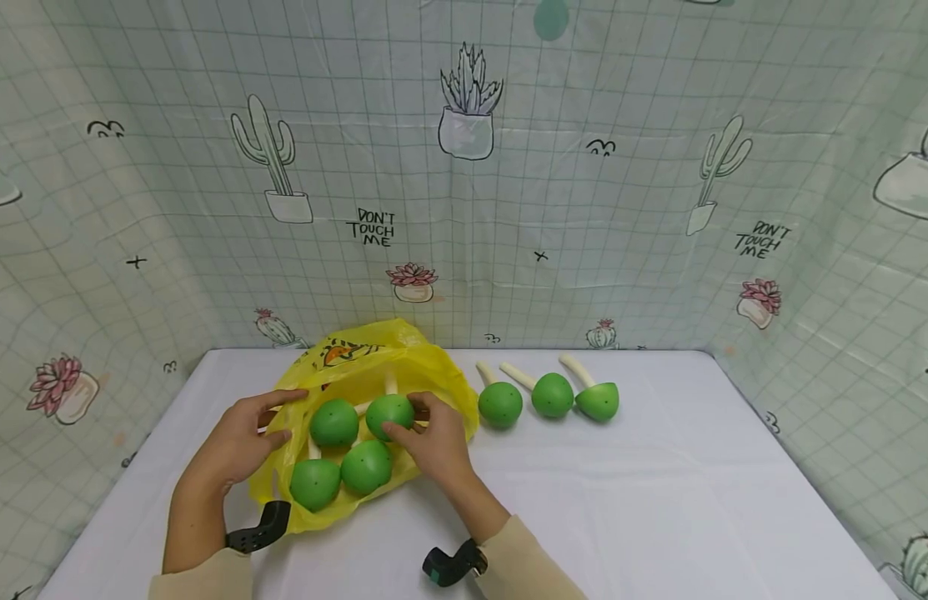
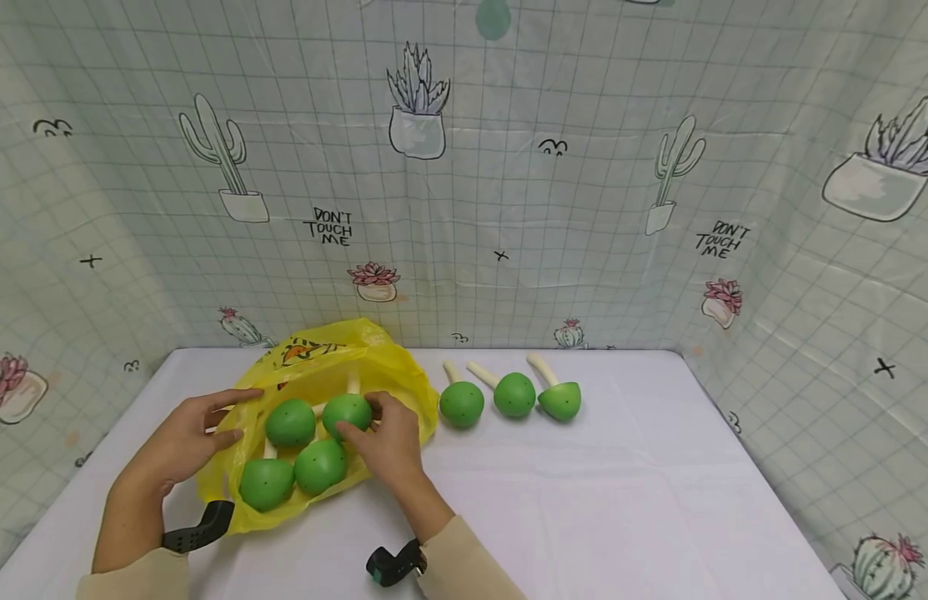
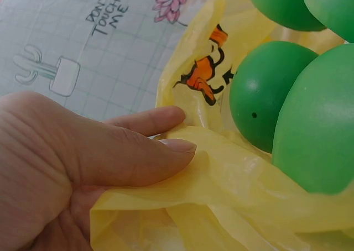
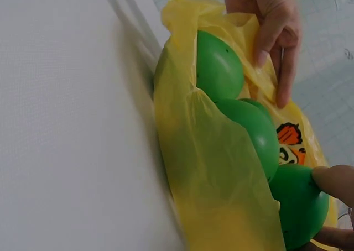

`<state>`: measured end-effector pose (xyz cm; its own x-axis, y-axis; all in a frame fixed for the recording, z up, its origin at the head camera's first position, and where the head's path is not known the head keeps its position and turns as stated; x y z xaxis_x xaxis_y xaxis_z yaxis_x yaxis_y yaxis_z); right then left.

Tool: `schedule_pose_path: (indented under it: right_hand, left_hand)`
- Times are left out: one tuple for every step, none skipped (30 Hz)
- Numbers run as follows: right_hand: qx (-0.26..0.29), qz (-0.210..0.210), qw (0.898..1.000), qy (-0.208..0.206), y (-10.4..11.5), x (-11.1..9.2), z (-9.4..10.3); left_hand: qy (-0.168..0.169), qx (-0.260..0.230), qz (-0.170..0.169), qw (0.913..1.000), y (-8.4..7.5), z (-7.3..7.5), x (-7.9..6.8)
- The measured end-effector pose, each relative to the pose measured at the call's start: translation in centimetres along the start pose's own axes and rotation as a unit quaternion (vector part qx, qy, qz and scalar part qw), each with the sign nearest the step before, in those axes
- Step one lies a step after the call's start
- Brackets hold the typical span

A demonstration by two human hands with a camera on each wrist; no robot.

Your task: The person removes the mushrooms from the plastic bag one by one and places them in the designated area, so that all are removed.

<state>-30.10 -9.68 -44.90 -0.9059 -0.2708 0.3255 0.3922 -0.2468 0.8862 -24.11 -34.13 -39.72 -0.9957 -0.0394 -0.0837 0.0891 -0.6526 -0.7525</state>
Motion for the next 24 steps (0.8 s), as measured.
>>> schedule_pose_path:
  right_hand:
    - [0.001, 0.001, 1.000, 0.000, 0.0, 0.0, 0.1]
    - [0.000, 0.002, 1.000, 0.001, 0.0, -0.1, 0.2]
    - [0.000, 0.003, 1.000, 0.001, 0.1, -0.1, 0.3]
    - [0.000, 0.006, 1.000, 0.001, 0.1, -0.2, 0.4]
    - [0.001, 0.006, 1.000, 0.001, 0.2, -0.2, 0.6]
    - [0.000, 0.007, 1.000, 0.001, 0.2, -0.3, 0.7]
    - [0.000, 0.008, 1.000, 0.002, 0.3, -0.3, 0.8]
    - [0.001, 0.010, 1.000, 0.001, 0.4, -0.4, 0.9]
    - [0.002, 0.012, 1.000, 0.001, 0.5, -0.4, 1.1]
    - [0.003, 0.012, 1.000, 0.002, 0.6, -0.5, 1.2]
    - [0.003, 0.011, 1.000, 0.002, 0.8, -0.5, 1.4]
    - [0.004, 0.012, 1.000, 0.003, 0.9, -0.6, 1.5]
    - [0.006, 0.012, 1.000, 0.003, 1.1, -0.6, 1.7]
    - [0.007, 0.013, 1.000, 0.002, 1.2, -0.6, 1.8]
    - [0.007, 0.012, 1.000, 0.002, 1.3, -0.7, 2.0]
    - [0.007, 0.012, 1.000, 0.001, 1.4, -0.7, 2.2]
    - [0.006, 0.013, 1.000, 0.000, 1.5, -0.7, 2.4]
    - [0.004, 0.016, 1.000, -0.002, 1.6, -0.8, 2.6]
    - [0.001, 0.018, 1.000, -0.004, 1.7, -0.8, 2.8]
    - [-0.001, 0.018, 1.000, -0.005, 1.7, -0.8, 3.0]
    - [-0.003, 0.019, 1.000, -0.005, 1.8, -0.9, 3.1]
    - [-0.005, 0.018, 1.000, -0.005, 1.8, -0.9, 3.3]
    - [-0.009, 0.019, 1.000, -0.006, 1.8, -0.9, 3.4]
    - [-0.012, 0.020, 1.000, -0.007, 1.8, -1.0, 3.6]
  left_hand:
    - [0.000, 0.000, 0.000, 1.0000, 0.0, 0.0, 0.0]
    - [0.001, -0.001, 0.000, 1.0000, 0.0, 0.0, 0.0]
    - [0.001, -0.002, 0.000, 1.0000, 0.0, 0.0, 0.0]
    - [0.002, -0.002, 0.000, 1.0000, 0.0, -0.1, 0.0]
    - [0.002, -0.003, -0.001, 1.0000, 0.0, -0.1, 0.0]
    - [0.002, -0.003, -0.001, 1.0000, 0.1, -0.1, 0.0]
    - [0.002, -0.003, -0.001, 1.0000, 0.1, -0.1, 0.0]
    - [0.002, -0.002, -0.001, 1.0000, 0.1, -0.1, 0.0]
    - [0.002, -0.002, 0.000, 1.0000, 0.1, -0.1, 0.0]
    - [0.002, -0.001, 0.001, 1.0000, 0.1, -0.1, 0.0]
    - [0.001, 0.000, 0.002, 1.0000, 0.1, -0.1, 0.0]
    - [0.001, 0.000, 0.004, 1.0000, 0.1, -0.1, 0.0]
    - [0.001, 0.001, 0.006, 1.0000, 0.1, -0.1, 0.0]
    - [0.001, 0.001, 0.006, 1.0000, 0.1, -0.1, 0.0]
    - [0.001, 0.000, 0.006, 1.0000, 0.0, -0.1, 0.0]
    - [0.000, 0.000, 0.006, 1.0000, 0.0, 0.0, 0.0]
    - [0.000, 0.001, 0.005, 1.0000, 0.0, 0.0, 0.0]
    - [0.000, 0.001, 0.004, 1.0000, 0.0, 0.0, 0.0]
    - [0.000, 0.001, 0.003, 1.0000, 0.0, 0.0, 0.0]
    - [0.000, 0.001, 0.001, 1.0000, -0.1, -0.1, 0.0]
    - [0.000, 0.002, 0.000, 1.0000, -0.1, -0.1, 0.0]
    - [0.000, 0.003, -0.001, 1.0000, -0.1, -0.1, 0.0]
    - [0.000, 0.004, -0.003, 1.0000, -0.1, -0.1, 0.0]
    - [0.000, 0.005, -0.004, 1.0000, -0.1, -0.1, 0.0]
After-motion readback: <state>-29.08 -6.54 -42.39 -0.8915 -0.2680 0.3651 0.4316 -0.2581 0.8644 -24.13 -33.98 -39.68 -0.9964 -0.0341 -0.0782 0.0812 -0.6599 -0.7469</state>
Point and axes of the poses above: each hand's wrist, its own x-axis towards the middle knuckle, its own z-axis out of the back of the hand, y = z × x, the point moved 6 cm from there along x, towards the middle knuckle, and after that the axes turned 6 degrees about z, right-handed, at the moved point
